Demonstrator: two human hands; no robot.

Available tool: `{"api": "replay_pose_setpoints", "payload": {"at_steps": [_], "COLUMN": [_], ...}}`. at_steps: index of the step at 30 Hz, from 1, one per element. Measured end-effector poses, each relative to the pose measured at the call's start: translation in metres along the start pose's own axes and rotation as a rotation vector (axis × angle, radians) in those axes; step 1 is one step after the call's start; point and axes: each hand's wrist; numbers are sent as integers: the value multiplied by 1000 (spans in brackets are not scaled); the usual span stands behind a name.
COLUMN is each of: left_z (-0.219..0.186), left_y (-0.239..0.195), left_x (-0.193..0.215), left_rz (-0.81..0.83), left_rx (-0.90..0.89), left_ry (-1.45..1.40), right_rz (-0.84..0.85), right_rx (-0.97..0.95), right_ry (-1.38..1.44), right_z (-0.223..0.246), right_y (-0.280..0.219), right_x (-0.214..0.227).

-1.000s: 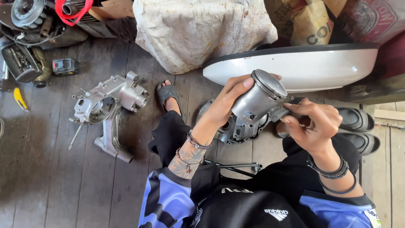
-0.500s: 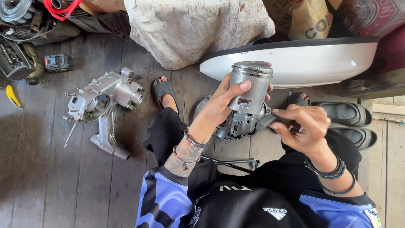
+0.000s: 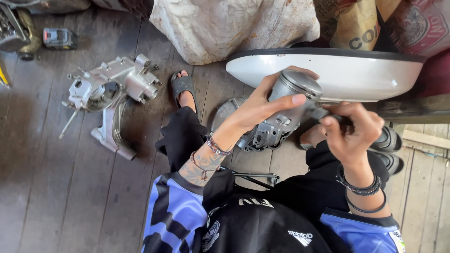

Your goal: Cleaning carbon deposits from a motorcycle piston and inspecting the cylinder jug using a small tool.

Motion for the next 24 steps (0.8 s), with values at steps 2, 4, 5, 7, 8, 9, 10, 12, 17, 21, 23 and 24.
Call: {"api": "replay_pose_setpoints", "payload": {"at_steps": [2,4,5,7,8,9,10,12,17,21,23,24], "left_z": [2,-4,-9,-11,-8,-4,-6,-10,-15,-11,-27,-32], "left_y": [-2,-5,-9,-24,-36,-49,-64,-99,-170,-214,-234,-242], "left_x": [0,2,2,6,9,11,10,6,2,-9,-16,-20], "left_rz": [-34,-81,-83,-112,-116,-121,-150,-279,-467,-537,-577,-581], "left_rx": [36,62,16,-41,-10,24,13,59,-29,-144,-212,-251], "left_ry": [-54,-106,-59,-11,-53,-97,-99,-2,-65,-42,24,77], "right_rz": [3,12,56,118,108,100,120,223,508,517,571,608], "right_rx": [58,125,169,230,217,201,215,264,437,471,580,655], "right_ry": [28,69,81,110,88,67,86,161,317,329,377,395], "right_z": [9,15,18,20,20,20,25,39,79,97,125,136], "right_y": [4,5,3,3,5,5,6,3,-2,-6,-11,-14], "right_x": [-1,-4,-6,-7,-6,-6,-9,-15,-34,-42,-45,-45]}}
Point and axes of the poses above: each hand's wrist, its own y-axis towards the middle knuckle, its own x-axis out of the back of the hand, z = x × y, and after that the axes turned 7 degrees about -y, right-handed
